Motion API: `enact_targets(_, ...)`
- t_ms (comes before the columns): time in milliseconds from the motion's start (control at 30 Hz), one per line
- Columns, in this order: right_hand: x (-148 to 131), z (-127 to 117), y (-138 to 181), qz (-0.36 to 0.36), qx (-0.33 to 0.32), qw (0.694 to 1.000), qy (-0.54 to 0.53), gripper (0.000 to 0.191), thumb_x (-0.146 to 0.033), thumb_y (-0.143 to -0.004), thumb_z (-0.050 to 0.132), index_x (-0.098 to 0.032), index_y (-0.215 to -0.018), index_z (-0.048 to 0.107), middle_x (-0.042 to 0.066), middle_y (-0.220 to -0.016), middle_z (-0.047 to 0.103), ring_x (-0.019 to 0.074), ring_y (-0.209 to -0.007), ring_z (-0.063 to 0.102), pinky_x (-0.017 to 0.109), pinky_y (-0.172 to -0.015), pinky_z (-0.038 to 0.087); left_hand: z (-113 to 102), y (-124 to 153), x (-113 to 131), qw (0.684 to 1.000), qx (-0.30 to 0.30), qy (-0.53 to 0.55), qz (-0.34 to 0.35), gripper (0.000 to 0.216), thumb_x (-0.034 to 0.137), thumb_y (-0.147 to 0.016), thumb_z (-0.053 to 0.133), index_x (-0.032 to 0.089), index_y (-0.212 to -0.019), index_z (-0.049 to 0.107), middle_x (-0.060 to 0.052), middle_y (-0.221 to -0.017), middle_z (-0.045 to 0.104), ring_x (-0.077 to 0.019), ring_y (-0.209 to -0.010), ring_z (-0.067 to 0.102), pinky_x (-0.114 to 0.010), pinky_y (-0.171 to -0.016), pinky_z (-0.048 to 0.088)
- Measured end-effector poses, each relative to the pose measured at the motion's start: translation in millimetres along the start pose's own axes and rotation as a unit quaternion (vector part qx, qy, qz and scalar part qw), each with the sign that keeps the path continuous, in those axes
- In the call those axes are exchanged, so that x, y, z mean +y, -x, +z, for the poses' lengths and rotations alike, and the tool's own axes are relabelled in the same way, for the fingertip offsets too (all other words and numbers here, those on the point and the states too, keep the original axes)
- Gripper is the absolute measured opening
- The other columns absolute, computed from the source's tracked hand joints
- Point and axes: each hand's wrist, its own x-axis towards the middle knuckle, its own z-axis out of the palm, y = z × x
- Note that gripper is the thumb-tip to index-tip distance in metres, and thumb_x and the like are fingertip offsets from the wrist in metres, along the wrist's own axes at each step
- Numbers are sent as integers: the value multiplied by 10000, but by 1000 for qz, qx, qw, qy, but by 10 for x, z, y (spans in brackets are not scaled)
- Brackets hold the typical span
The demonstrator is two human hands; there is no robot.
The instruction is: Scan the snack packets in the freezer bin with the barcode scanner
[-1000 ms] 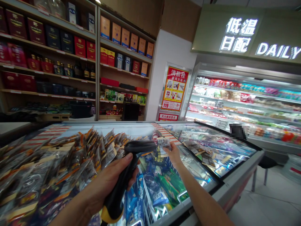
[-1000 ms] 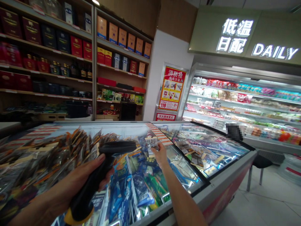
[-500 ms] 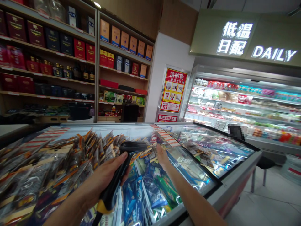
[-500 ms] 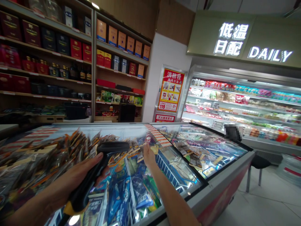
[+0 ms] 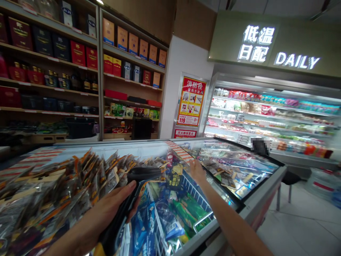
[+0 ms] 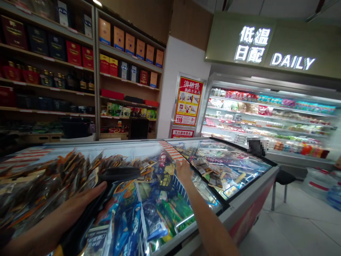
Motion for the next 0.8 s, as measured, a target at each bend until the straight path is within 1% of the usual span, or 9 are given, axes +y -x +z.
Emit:
enact_targets(67,313,-221,-165,28,49,992,117,521,-448,-807,260,-157,-1223,376,149,-1315,328,323,-1213,244,585,-906,182,3,-5,-18,1000,-3,-13,-2,339,491,-645,564,156,-606,602,-17,-504,591,-109,-460,521,-184,-441,440)
enact_targets(133,584,-413,-267,61,78,974,204,480,-412,-785,333,-160,-1185,413,153,-1272,380,330,-1185,280,585,-883,198,9,-1,-29,1000,-7,-27,-8,349,502,-637,563,160,-571,591,-7,-472,567,-109,-448,510,-183,-432,431)
enact_targets(267,915,-612,-310,92,56,950,294,432,-383,-753,391,-150,-1106,482,154,-1135,502,325,-1089,390,557,-852,231,53,41,-53,999,-2,-44,-15,377,524,-627,558,154,-559,590,-15,-494,580,-96,-436,488,-173,-427,411)
enact_targets(433,1009,-567,-249,74,61,936,337,425,-401,-745,381,-157,-1062,522,145,-1157,478,310,-1085,378,548,-848,220,168,98,-70,999,-19,-26,-19,381,532,-588,590,151,-582,611,-17,-527,604,-88,-448,478,-168,-436,403)
enact_targets(500,1010,-525,-228,76,60,937,334,429,-423,-749,359,-167,-1041,541,135,-1186,456,311,-1115,343,535,-853,222,210,106,-74,999,-27,-26,-27,395,541,-579,592,147,-582,613,-20,-529,608,-84,-446,475,-165,-433,397)
enact_targets(567,1010,-495,-222,71,62,940,328,438,-430,-760,333,-178,-1053,538,122,-1229,423,316,-1161,282,536,-865,205,245,101,-82,999,-17,-17,-37,389,539,-580,593,151,-607,612,-22,-539,615,-92,-455,489,-173,-437,400)
enact_targets(667,1011,-476,-252,38,69,944,320,456,-422,-783,299,-193,-1129,487,108,-1250,415,312,-1205,215,550,-895,139,294,68,-89,999,4,-16,-42,367,522,-593,593,157,-632,596,-30,-562,626,-108,-479,514,-190,-454,413)
enact_targets(733,1007,-477,-295,19,65,946,316,480,-430,-788,294,-205,-1191,428,111,-1221,453,314,-1209,209,557,-902,107,340,25,-78,999,-3,-23,-37,355,510,-617,580,155,-640,586,-29,-560,621,-101,-466,505,-191,-454,412)
enact_targets(800,1004,-488,-344,25,52,948,312,515,-454,-786,292,-209,-1230,379,123,-1181,494,332,-1201,226,570,-891,100,415,-34,-55,999,-22,-21,-27,344,496,-647,560,154,-676,584,-22,-564,614,-93,-458,496,-189,-452,408)
